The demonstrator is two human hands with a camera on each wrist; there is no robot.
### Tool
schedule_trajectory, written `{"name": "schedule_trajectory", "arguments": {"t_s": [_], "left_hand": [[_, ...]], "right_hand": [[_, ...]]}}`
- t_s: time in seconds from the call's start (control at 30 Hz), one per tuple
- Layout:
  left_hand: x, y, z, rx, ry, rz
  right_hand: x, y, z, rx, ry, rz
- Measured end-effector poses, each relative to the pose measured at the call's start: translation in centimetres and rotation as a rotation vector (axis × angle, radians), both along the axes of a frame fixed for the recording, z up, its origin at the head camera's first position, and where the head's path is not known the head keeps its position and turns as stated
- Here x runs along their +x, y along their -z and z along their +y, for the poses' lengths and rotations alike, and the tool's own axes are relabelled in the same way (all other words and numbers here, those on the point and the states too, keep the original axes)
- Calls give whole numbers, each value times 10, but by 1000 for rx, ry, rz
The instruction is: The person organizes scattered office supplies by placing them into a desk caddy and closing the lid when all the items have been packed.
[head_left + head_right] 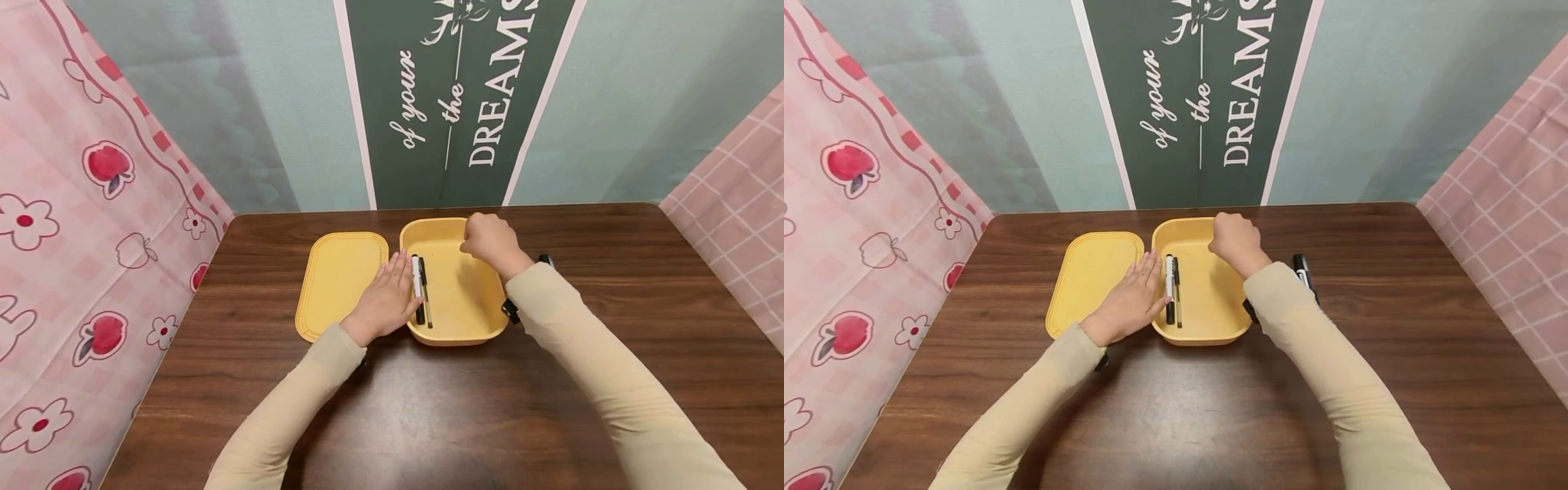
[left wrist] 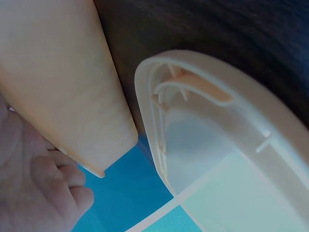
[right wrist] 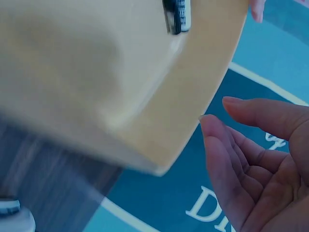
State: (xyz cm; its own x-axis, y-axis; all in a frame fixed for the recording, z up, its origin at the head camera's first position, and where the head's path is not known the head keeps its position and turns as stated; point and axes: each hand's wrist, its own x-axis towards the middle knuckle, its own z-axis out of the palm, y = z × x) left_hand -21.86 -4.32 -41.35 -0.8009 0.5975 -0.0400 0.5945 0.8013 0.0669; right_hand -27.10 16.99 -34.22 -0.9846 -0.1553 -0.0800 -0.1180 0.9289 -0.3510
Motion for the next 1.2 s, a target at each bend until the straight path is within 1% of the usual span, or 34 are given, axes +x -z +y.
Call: {"name": "schedule_trajectory", "arguments": {"t_s": [0.13, 0.27, 0.63, 0.8, 0.9, 1.03, 1.2], "left_hand": [[1, 1, 0, 13, -1, -2], [1, 3, 0, 15, 1, -1], [3, 5, 1, -3, -3, 0], [4, 7, 1, 1, -5, 6], [4, 7, 1, -2, -7, 7], [5, 9, 1, 0, -8, 11], [6, 10, 2, 3, -5, 15]], "right_hand": [[-1, -5, 11, 31, 10, 6], [0, -8, 23, 52, 25, -6], [2, -9, 56, 31, 56, -60], [1, -9, 69, 30, 51, -60], [2, -9, 77, 42, 47, -48], [3, -6, 88, 55, 63, -45], [6, 1, 103, 45, 84, -69]]}}
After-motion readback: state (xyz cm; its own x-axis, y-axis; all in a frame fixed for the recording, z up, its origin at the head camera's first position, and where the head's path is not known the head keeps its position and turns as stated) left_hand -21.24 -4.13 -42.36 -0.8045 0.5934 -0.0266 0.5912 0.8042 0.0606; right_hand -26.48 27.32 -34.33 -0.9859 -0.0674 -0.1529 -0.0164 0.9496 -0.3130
